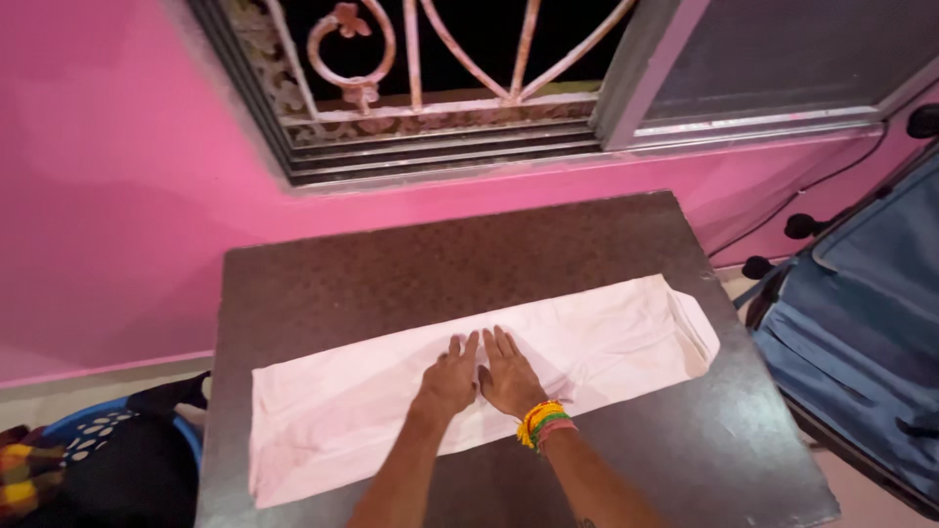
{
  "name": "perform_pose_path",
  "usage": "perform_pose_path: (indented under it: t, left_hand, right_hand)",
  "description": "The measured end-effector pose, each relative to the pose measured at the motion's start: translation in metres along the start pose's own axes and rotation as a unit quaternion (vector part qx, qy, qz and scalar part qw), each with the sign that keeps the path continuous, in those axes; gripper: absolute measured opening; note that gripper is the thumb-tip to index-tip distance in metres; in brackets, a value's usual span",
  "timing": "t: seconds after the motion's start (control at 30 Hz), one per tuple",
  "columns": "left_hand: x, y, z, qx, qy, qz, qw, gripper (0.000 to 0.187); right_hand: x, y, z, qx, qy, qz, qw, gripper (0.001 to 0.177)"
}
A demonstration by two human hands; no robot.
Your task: The person folds a shirt on a table by hand, then picks it up and places it into an open suitcase.
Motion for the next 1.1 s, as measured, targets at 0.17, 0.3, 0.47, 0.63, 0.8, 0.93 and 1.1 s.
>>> perform_pose_path:
  t: [0.17, 0.3, 0.47, 0.63, 0.8, 0.93, 1.1]
  left_hand:
    - [0.013, 0.026, 0.036, 0.053, -0.037, 0.081, 0.995, 0.092]
    - [0.018, 0.022, 0.043, -0.028, -0.109, 0.113, 0.987, 0.111]
    - [0.075, 0.010, 0.035, -0.144, -0.114, 0.228, 0.956, 0.126]
    - [0.074, -0.004, 0.022, -0.175, -0.209, 0.191, 0.943, 0.129]
    - [0.075, 0.024, 0.061, -0.027, -0.091, 0.282, 0.955, 0.105]
    - [0.080, 0.030, 0.071, 0.010, -0.033, 0.264, 0.964, 0.102]
    - [0.094, 0.020, 0.052, -0.131, -0.074, 0.216, 0.965, 0.127]
  right_hand:
    - [0.038, -0.012, -0.018, -0.107, 0.047, -0.097, 0.988, 0.076]
    - [0.060, -0.057, -0.045, -0.013, -0.023, -0.117, 0.993, 0.073]
    - [0.125, -0.117, -0.078, 0.057, -0.002, -0.141, 0.988, 0.072]
    - [0.153, -0.160, -0.072, 0.092, 0.039, -0.121, 0.988, 0.050]
    - [0.096, -0.178, -0.007, 0.161, -0.019, -0.009, 0.987, 0.032]
    - [0.046, -0.127, 0.035, 0.108, -0.136, 0.086, 0.981, 0.057]
    - [0.085, -0.087, 0.009, 0.047, -0.098, -0.041, 0.993, 0.065]
Point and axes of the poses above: each hand's wrist, its own z-axis towards the middle knuckle, its own y-axis out of the palm, x = y × z, the point moved 10 cm from there along z, towards the middle knuckle, and after that the axes turned 3 degrees about y, right-handed, at the moved point
